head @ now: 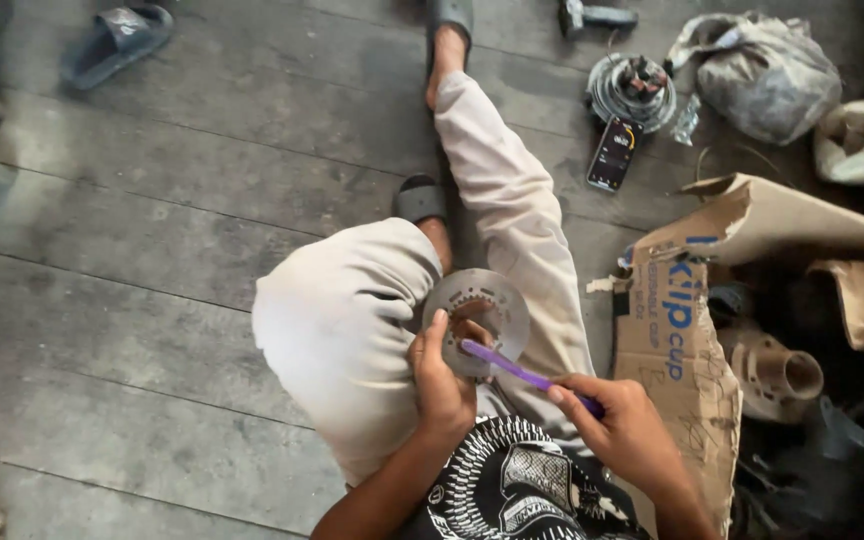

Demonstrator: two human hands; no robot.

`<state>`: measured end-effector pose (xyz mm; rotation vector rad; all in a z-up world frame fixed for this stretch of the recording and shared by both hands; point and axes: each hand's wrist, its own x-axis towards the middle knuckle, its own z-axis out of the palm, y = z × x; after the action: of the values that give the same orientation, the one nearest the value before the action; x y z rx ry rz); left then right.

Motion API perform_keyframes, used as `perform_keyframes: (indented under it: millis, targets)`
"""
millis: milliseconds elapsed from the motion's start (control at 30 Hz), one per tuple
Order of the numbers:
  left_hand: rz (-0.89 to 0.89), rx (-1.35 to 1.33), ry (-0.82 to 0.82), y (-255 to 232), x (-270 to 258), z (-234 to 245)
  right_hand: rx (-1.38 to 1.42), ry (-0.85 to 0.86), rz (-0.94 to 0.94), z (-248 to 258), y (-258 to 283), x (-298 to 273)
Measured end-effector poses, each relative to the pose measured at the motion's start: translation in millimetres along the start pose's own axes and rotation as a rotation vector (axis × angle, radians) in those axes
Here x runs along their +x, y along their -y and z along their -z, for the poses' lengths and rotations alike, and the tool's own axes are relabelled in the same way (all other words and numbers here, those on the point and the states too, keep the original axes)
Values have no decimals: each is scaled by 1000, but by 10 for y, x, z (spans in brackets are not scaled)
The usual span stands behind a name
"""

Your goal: The person holds a circular metal part with a gear-like edge and cleans it using a purple toothbrush. They scrub the surface and the inner holes of the part while sitting on the floor. A smartphone is visible on the floor nearby.

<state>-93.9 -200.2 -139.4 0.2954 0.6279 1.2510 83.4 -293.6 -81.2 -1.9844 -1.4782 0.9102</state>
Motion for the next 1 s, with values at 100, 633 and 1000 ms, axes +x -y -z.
perform_keyframes:
  millis: [100, 633, 1000]
  targets:
    - [52, -16, -90, 68, 4, 29, 85, 85, -77, 10, -40, -4]
    - [242, -175, -39, 190, 110, -200, 129, -178, -85, 11, -251, -132]
    - [515, -617, 345, -158, 910, -366, 7, -118, -138, 1, -46, 567]
